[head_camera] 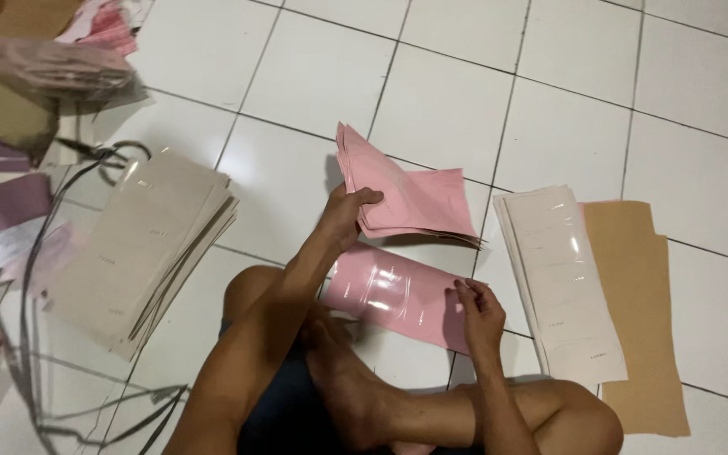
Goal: The person sits on a tiled floor and folds glossy pink sheets in half, stacking them with other folded sheets. They then sort through stacks of beige and white sheets, aligning and grouping them into piles on the floor.
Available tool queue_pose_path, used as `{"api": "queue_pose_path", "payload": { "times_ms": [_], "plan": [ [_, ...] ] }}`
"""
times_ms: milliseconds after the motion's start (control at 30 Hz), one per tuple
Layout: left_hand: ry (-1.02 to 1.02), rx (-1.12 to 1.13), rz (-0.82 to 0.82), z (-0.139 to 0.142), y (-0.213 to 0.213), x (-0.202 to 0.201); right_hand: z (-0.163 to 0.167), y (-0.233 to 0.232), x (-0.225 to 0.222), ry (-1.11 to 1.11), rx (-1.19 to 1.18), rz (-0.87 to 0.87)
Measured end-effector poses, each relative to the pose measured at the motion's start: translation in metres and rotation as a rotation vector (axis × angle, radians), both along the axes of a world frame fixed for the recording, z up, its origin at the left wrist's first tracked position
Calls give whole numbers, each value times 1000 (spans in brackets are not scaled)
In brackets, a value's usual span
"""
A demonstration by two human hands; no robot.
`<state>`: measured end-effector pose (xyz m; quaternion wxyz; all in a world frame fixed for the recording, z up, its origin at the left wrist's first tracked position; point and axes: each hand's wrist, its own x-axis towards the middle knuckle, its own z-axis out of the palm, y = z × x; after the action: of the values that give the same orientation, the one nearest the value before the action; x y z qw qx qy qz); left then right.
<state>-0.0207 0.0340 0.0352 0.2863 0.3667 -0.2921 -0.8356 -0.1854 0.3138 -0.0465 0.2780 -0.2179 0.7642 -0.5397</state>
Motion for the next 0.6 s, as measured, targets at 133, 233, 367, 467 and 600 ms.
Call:
{"api": "queue_pose_path", "payload": {
  "times_ms": [133,233,367,467,600],
  "plan": [
    [206,-17,144,84,60,74,-13,4,-5,-64,58,-29],
    [205,-68,260,149,116,144,-15,6,-16,-58,96,18],
    [125,-246,462,203,178,227,10,-3,-11,87,112,123],
    [279,-129,709,203,212,288,26,-10,40,272,26,226],
    [288,-311,872,160,234,361,-21,-24,186,289,-40,675]
  ]
}}
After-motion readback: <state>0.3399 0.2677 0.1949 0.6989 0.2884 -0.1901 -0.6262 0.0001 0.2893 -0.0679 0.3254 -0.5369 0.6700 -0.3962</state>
